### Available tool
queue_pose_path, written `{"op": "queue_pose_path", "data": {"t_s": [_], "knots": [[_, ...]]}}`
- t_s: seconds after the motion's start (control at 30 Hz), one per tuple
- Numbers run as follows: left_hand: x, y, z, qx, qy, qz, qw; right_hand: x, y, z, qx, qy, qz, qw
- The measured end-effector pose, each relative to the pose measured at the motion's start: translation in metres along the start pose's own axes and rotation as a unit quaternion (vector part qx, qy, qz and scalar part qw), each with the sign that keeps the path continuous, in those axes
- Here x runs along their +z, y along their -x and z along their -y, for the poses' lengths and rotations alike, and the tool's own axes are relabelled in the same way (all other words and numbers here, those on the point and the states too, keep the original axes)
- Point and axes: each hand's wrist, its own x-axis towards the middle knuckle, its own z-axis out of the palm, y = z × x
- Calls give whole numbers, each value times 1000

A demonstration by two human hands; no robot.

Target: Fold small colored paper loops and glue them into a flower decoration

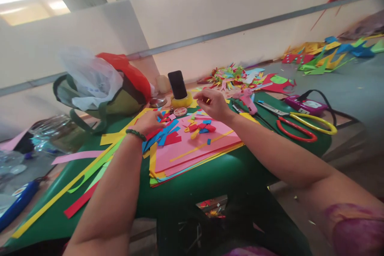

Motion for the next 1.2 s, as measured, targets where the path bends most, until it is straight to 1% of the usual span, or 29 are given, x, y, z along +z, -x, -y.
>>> {"op": "queue_pose_path", "data": {"t_s": [0.03,0.1,0.13,0.2,0.27,0.33,0.47,0.6,0.67,0.77,0.8,0.87,0.93,1.0,1.07,1.13,1.2], "knots": [[2,2,-5,24,-8,14,1000,1,0,-1,-1,0,5,1000],[8,9,-17,63,-3,109,992,2,1,-1,0,0,17,1000],[11,12,-23,65,-9,148,987,3,1,-1,0,1,23,1000],[16,16,-32,50,-31,192,980,3,2,0,0,6,31,1000],[19,18,-35,41,-46,218,974,4,2,0,-1,11,37,999],[20,17,-34,49,-49,238,969,4,3,0,-2,14,44,999],[18,15,-32,51,-43,261,963,5,4,0,-1,12,56,998],[19,16,-33,54,-48,248,966,5,5,-1,4,11,67,998],[19,17,-35,58,-46,251,965,5,5,0,3,11,70,997],[18,17,-36,70,-24,265,962,5,4,2,-8,8,79,997],[17,16,-36,73,-10,260,963,6,5,3,-10,2,84,996],[15,16,-37,76,40,228,970,7,6,8,-2,-18,99,995],[12,16,-38,68,129,164,976,9,9,13,17,-45,113,992],[10,16,-39,54,233,93,966,13,12,16,28,-73,115,990],[10,17,-41,37,314,42,948,16,14,16,22,-87,112,990],[11,18,-43,21,367,27,930,17,13,15,4,-74,103,992],[13,20,-45,7,406,45,913,12,9,17,-1,-31,81,996]]}}
